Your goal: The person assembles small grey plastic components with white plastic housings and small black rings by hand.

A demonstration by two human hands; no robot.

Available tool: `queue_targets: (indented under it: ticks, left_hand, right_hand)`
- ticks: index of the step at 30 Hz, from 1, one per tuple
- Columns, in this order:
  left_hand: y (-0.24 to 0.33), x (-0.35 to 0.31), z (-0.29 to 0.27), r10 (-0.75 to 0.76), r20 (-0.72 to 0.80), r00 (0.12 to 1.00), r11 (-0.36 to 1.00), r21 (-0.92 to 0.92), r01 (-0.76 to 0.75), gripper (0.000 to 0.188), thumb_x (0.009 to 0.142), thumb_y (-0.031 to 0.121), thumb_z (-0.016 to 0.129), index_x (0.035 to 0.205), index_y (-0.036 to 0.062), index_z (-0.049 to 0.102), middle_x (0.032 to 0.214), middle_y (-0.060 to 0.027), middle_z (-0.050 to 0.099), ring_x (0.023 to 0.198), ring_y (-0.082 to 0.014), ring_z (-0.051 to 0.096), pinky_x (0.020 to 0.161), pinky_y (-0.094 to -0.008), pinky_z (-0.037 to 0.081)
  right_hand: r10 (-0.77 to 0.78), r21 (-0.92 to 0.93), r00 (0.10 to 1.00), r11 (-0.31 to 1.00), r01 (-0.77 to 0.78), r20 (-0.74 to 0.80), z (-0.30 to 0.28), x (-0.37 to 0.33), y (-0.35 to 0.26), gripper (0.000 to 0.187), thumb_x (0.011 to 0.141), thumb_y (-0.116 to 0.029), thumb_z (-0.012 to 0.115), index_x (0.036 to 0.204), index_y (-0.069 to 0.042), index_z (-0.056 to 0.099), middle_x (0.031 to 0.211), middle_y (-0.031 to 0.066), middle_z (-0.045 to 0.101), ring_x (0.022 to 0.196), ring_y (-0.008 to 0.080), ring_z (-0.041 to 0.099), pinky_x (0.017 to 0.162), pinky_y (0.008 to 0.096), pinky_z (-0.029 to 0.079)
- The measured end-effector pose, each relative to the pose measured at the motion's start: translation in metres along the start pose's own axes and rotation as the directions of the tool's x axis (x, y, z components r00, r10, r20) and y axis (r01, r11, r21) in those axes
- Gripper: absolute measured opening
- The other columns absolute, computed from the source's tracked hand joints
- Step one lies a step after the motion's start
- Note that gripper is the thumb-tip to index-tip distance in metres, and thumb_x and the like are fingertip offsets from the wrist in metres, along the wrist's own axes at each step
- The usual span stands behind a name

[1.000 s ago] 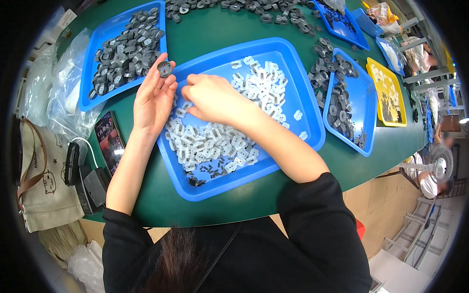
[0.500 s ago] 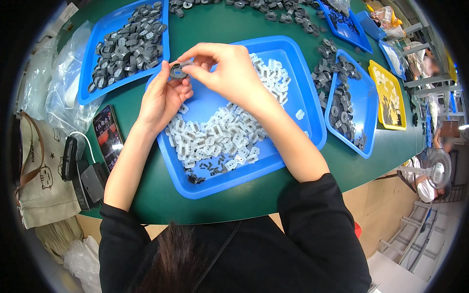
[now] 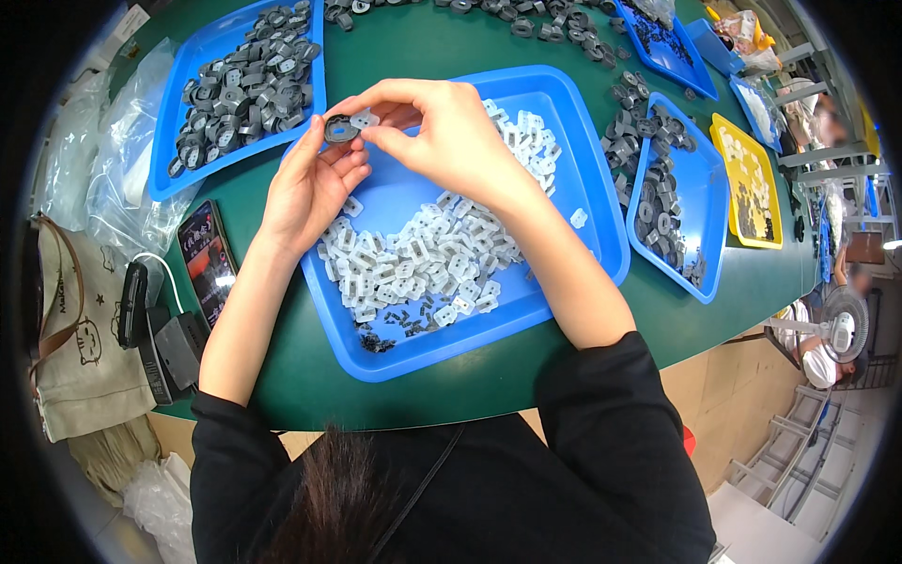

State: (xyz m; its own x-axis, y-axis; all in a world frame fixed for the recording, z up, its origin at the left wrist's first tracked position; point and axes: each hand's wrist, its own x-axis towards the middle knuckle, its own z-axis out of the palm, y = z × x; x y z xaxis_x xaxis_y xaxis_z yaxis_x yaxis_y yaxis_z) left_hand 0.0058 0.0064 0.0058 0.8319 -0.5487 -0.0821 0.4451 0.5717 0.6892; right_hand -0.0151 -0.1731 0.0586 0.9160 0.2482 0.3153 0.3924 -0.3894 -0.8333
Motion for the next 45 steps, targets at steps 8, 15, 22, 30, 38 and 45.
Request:
queue_targets:
  ticks: [8,15,22,30,38,45]
  left_hand:
    - [-0.003,0.002,-0.002,-0.087,-0.023,0.996,0.996,-0.005,0.087,0.039,0.095,0.034,0.045,0.120,0.0046,0.052,0.092,-0.0068,0.057,0.083,-0.0146,0.055,0.078,-0.0298,0.047]
    - [-0.002,0.004,-0.009,-0.065,0.058,0.996,0.995,0.074,0.061,0.045,0.095,0.045,0.041,0.099,0.0032,0.057,0.081,-0.0054,0.055,0.076,-0.0153,0.053,0.069,-0.0289,0.045]
    - [-0.005,0.000,0.003,-0.035,0.018,0.999,0.984,0.173,0.032,0.051,0.096,0.048,0.032,0.094,0.0021,0.054,0.078,-0.0065,0.052,0.072,-0.0157,0.052,0.067,-0.0296,0.045]
    - [-0.006,0.000,0.004,-0.033,0.026,0.999,0.985,0.168,0.028,0.052,0.097,0.047,0.031,0.090,-0.0003,0.052,0.074,-0.0057,0.049,0.065,-0.0150,0.048,0.062,-0.0287,0.042]
    - [-0.008,0.000,0.006,0.058,-0.014,0.998,0.971,0.234,-0.053,0.051,0.097,0.046,0.032,0.087,-0.0004,0.053,0.069,-0.0038,0.046,0.059,-0.0122,0.042,0.056,-0.0262,0.037]
    - [-0.011,0.002,0.003,0.072,-0.002,0.997,0.966,0.248,-0.069,0.050,0.098,0.043,0.031,0.086,0.0001,0.053,0.068,-0.0033,0.047,0.058,-0.0115,0.042,0.055,-0.0256,0.037]
  right_hand:
    - [-0.080,0.035,0.994,0.996,0.083,-0.081,0.001,0.001,0.012,0.021,0.075,-0.007,0.063,0.094,-0.009,0.071,0.085,0.0087,0.068,0.080,0.0177,0.067,0.075,0.0284,0.052]
    - [0.013,0.017,0.988,1.000,-0.011,-0.151,0.003,0.000,-0.001,0.017,0.078,-0.014,0.064,0.090,-0.003,0.066,0.082,0.0115,0.068,0.079,0.0197,0.067,0.072,0.0290,0.052]
    - [-0.055,-0.011,0.998,0.998,0.055,0.011,0.006,-0.001,0.001,0.018,0.078,-0.012,0.067,0.092,-0.001,0.061,0.096,0.0067,0.065,0.091,0.0154,0.062,0.083,0.0296,0.048]
    - [-0.136,-0.032,0.989,0.990,0.134,-0.067,0.014,-0.001,0.000,0.015,0.075,-0.017,0.066,0.084,-0.005,0.065,0.084,0.0096,0.064,0.083,0.0243,0.063,0.073,0.0335,0.049]
    - [-0.034,0.072,0.999,0.997,0.035,-0.012,0.016,-0.002,0.001,0.016,0.072,-0.018,0.067,0.081,-0.004,0.066,0.087,0.0080,0.065,0.084,0.0234,0.063,0.082,0.0350,0.047]
    - [0.112,0.143,0.993,0.983,-0.114,0.024,0.017,-0.002,0.006,0.019,0.071,-0.021,0.068,0.082,-0.005,0.067,0.094,0.0084,0.063,0.088,0.0222,0.061,0.085,0.0367,0.046]
